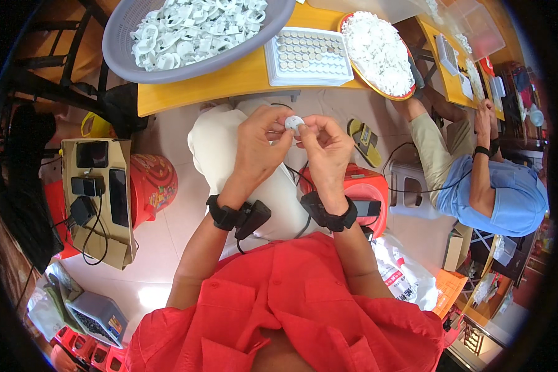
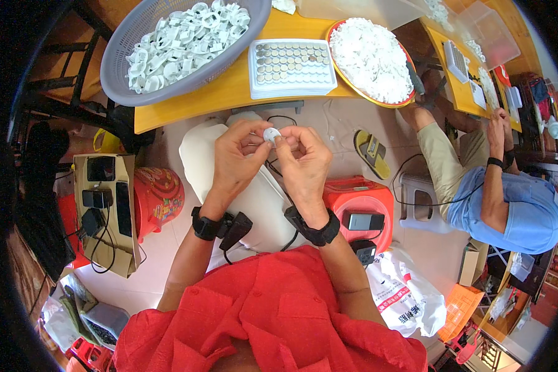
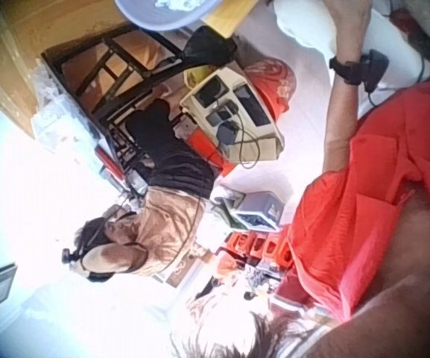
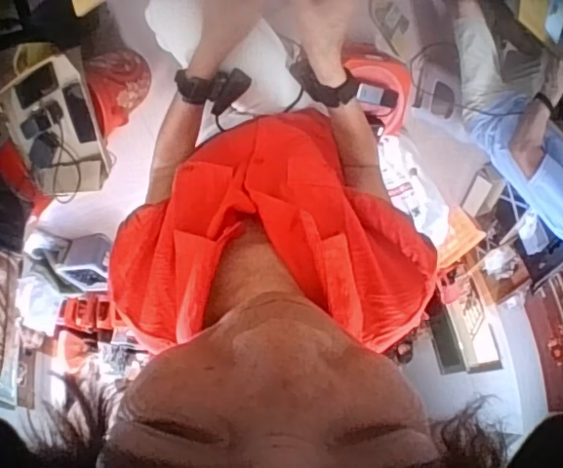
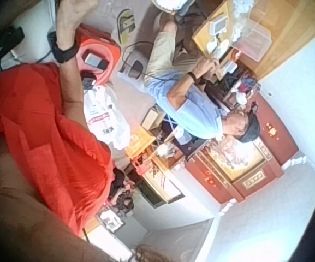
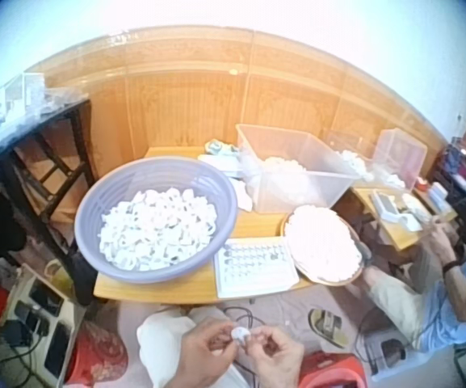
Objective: The person picks up a white plastic base and a metal battery, fits the battery into the base, and then presses a white plastic cover onto the assembly. They repeat this process, assembling the components one at a time and occasionally reaching into a large bowl for more plastic bases.
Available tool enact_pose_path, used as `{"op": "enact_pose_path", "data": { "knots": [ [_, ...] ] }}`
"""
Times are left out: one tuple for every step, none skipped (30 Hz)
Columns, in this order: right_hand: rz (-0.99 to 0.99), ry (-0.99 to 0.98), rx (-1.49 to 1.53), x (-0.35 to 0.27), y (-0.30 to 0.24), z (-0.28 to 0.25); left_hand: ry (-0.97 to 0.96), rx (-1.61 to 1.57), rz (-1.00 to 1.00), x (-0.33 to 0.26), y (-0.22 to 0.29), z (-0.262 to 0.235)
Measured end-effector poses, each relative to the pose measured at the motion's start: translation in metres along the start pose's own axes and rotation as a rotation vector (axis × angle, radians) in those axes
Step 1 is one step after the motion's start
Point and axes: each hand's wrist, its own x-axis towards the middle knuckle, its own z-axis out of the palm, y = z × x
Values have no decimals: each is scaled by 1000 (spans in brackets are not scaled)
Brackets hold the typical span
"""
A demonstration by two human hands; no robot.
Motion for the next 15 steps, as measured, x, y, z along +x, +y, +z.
{"op": "enact_pose_path", "data": {
  "knots": [
    [-12, 8, -35, 0, -1, 1, 12, 32, 22, -1, 1, 1],
    [-23, 17, -70, -1, -1, 1, 24, 65, 43, -1, 2, 1],
    [-23, 18, -70, -1, -3, 1, 23, 65, 43, -2, 3, 1],
    [-59, 12, -117, -1, -4, 1, 28, 124, 75, -2, 5, 1],
    [-95, 7, -164, -2, -5, 0, 32, 183, 108, -3, 5, 2],
    [-94, 8, -164, -2, -7, 0, 32, 183, 107, -3, 5, 2],
    [-133, -1, -189, -3, -10, 0, 31, 202, 127, -4, 5, 2],
    [-172, -10, -214, -4, -11, 0, 31, 221, 146, -4, 5, 2],
    [-171, -9, -214, -4, -11, 0, 30, 221, 146, -5, 4, 1],
    [-172, -17, -221, -5, -11, 0, 32, 264, 165, -5, 2, 1],
    [-172, -24, -228, -5, -11, -1, 33, 307, 183, -6, 0, 0],
    [-172, -24, -228, -5, -11, -1, 33, 307, 183, -6, -2, 1],
    [-138, -19, -212, -6, -8, -2, 37, 318, 209, -6, -4, 1],
    [-104, -15, -197, -6, -6, -2, 41, 329, 234, -6, -5, 2],
    [-110, -14, -196, -7, -5, -3, 42, 329, 240, -6, -5, 2]
  ]
}}
